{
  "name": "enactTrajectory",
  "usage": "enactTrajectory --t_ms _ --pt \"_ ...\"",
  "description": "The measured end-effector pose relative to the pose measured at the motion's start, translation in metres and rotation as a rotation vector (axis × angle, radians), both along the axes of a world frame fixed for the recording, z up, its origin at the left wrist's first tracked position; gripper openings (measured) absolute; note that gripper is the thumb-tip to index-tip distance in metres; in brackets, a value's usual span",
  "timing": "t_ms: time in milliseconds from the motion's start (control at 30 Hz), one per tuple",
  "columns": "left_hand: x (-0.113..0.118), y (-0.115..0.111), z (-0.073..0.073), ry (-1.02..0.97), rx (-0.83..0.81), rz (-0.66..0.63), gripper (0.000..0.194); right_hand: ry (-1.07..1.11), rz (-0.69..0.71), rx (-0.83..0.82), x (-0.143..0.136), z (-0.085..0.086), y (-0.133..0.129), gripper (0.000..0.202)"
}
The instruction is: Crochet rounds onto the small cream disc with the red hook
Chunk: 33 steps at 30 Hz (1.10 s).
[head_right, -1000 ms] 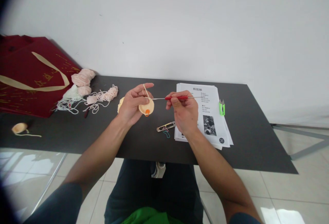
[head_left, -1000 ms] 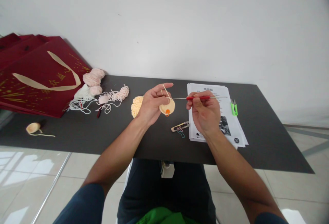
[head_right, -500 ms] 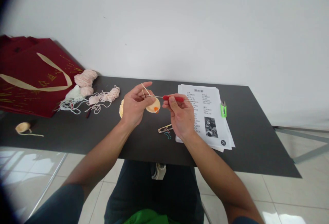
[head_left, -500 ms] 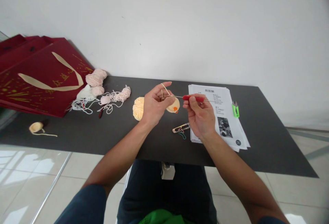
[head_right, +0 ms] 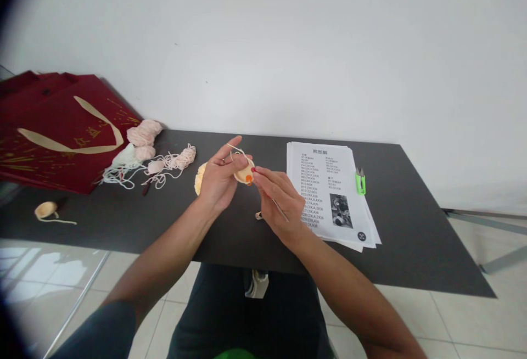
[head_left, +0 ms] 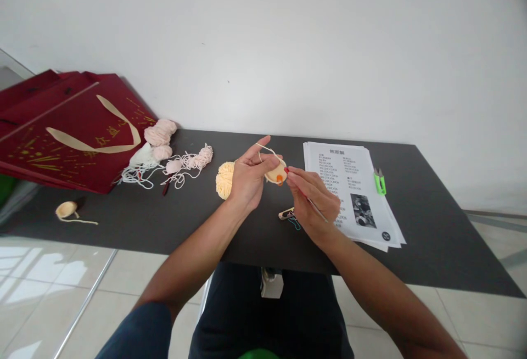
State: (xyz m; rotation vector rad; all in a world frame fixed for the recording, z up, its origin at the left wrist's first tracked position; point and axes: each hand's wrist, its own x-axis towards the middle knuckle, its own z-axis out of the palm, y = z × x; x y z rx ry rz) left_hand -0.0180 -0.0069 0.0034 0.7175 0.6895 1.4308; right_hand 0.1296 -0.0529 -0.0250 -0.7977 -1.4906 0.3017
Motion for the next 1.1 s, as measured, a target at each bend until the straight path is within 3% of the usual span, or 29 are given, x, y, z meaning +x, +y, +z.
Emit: enactTrajectory --t_ms 100,300,433,1100 --pt "-0.001 0.000 0.004 -0.051 -0.049 -0.073 0.059 0.008 0.038 0.002 0.001 -0.005 0.003 0.043" --pt "-0.007 0.002 0.009 -0.003 -0.067 -0.139 0.060 0.572 0.271 -0.387 -0.003 0.003 0.014 0.015" --pt "-0.007 0.002 0.007 0.029 -0.037 -0.160 0.061 0.758 0.377 -0.525 -0.001 0.013 0.020 0.008" --pt "-0.012 0.002 0.008 0.103 0.034 -0.155 0.067 0.635 0.313 -0.394 0.011 0.020 0.023 0.016"
